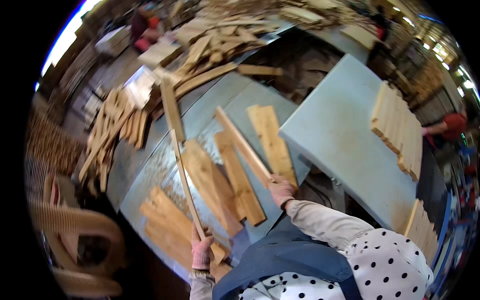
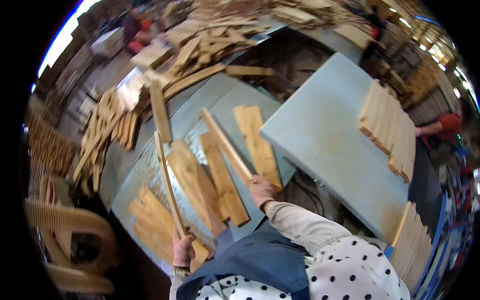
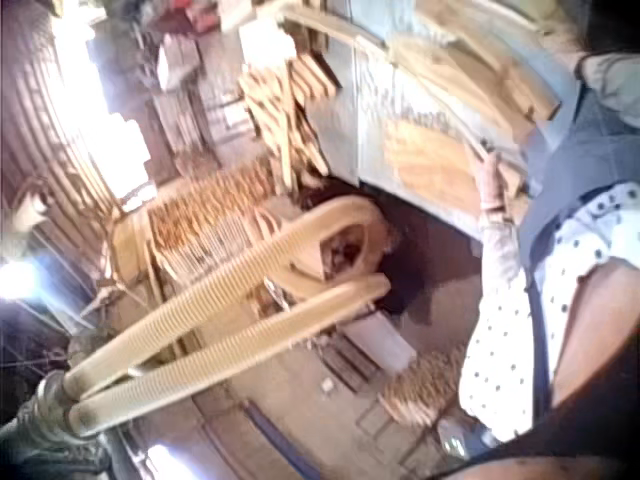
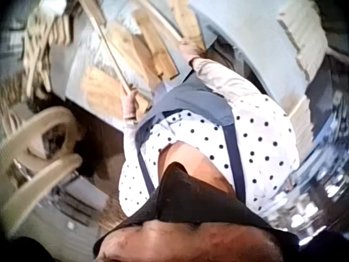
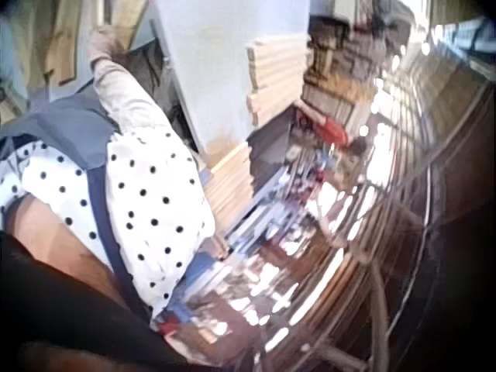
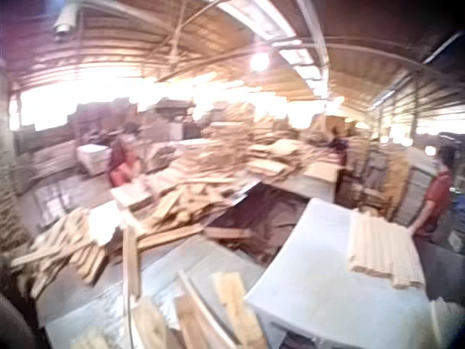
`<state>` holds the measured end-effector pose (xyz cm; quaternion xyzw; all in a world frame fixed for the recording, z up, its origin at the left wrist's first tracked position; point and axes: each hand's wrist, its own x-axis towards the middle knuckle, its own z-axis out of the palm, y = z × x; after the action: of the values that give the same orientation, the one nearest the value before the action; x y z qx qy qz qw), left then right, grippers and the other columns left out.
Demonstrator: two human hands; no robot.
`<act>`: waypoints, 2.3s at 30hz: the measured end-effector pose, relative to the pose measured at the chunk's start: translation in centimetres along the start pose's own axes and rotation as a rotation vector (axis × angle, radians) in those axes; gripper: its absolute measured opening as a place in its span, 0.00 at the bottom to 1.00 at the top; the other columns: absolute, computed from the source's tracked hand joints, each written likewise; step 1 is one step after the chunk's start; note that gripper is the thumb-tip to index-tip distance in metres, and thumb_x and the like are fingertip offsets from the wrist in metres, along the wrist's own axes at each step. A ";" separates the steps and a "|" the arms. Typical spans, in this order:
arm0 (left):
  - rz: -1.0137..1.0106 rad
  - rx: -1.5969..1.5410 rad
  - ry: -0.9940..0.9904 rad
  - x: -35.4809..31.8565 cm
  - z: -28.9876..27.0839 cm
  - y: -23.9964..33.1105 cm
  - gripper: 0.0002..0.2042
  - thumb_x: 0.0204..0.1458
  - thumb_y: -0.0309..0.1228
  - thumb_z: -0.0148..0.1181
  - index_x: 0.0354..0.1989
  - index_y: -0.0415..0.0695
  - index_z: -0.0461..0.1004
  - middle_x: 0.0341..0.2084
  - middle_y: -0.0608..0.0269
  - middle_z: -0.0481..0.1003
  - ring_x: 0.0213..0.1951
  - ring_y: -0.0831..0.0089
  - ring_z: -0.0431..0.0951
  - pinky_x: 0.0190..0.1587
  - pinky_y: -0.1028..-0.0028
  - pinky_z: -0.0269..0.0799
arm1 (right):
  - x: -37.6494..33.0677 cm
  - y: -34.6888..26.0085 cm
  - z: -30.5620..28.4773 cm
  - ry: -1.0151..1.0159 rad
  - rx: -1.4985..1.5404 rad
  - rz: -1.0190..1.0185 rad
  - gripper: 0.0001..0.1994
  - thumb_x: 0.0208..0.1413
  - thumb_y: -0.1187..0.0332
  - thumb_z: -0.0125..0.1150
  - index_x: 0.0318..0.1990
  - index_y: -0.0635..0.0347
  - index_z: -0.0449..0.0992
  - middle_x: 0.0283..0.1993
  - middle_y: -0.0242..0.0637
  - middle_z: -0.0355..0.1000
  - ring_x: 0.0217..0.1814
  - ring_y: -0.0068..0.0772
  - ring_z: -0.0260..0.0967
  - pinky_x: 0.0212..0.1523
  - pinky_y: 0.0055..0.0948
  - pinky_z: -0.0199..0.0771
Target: The person sorts and stacks wooden planks on a metal workbench in a workshop. They pick up individual planks from a large pile, align them, and place them into neat stacks.
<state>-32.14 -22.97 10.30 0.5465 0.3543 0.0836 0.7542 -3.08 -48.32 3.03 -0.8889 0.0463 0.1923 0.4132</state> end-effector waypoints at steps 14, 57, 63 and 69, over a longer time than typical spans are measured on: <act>-0.205 -0.306 0.287 -1.1 1.3 -5.5 0.24 0.47 0.25 0.54 0.55 0.33 0.74 0.37 0.56 0.79 0.35 0.64 0.81 0.41 0.66 0.81 | 1.9 -3.7 6.9 -0.189 -0.337 0.138 0.42 0.53 0.50 0.68 0.76 0.50 0.62 0.73 0.51 0.65 0.72 0.54 0.66 0.69 0.48 0.69; -0.072 0.071 0.525 1.8 1.9 -15.1 0.34 0.59 0.22 0.59 0.77 0.39 0.59 0.60 0.53 0.76 0.51 0.65 0.79 0.54 0.69 0.76 | -11.3 -1.2 1.8 -0.944 0.630 0.229 0.42 0.56 0.72 0.72 0.78 0.58 0.59 0.56 0.38 0.77 0.56 0.30 0.76 0.58 0.31 0.78; -0.316 0.556 0.473 1.6 6.5 -14.0 0.58 0.48 0.45 0.77 0.82 0.43 0.41 0.73 0.41 0.62 0.71 0.49 0.67 0.71 0.62 0.64 | -14.2 0.5 9.5 -1.011 -0.655 -0.408 0.30 0.57 0.47 0.62 0.63 0.55 0.78 0.57 0.53 0.77 0.62 0.58 0.74 0.59 0.49 0.76; -0.384 0.697 0.584 1.7 7.3 -13.7 0.59 0.45 0.44 0.77 0.82 0.47 0.43 0.73 0.40 0.61 0.72 0.44 0.66 0.72 0.58 0.64 | -10.3 -3.9 11.5 -0.277 -0.805 -0.530 0.48 0.54 0.37 0.65 0.79 0.45 0.55 0.78 0.58 0.54 0.80 0.61 0.49 0.74 0.59 0.53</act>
<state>-29.86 -32.97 -1.46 0.6449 0.6521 -0.0307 0.3973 -15.11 -37.90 2.95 -0.9252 -0.3142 0.1995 0.0743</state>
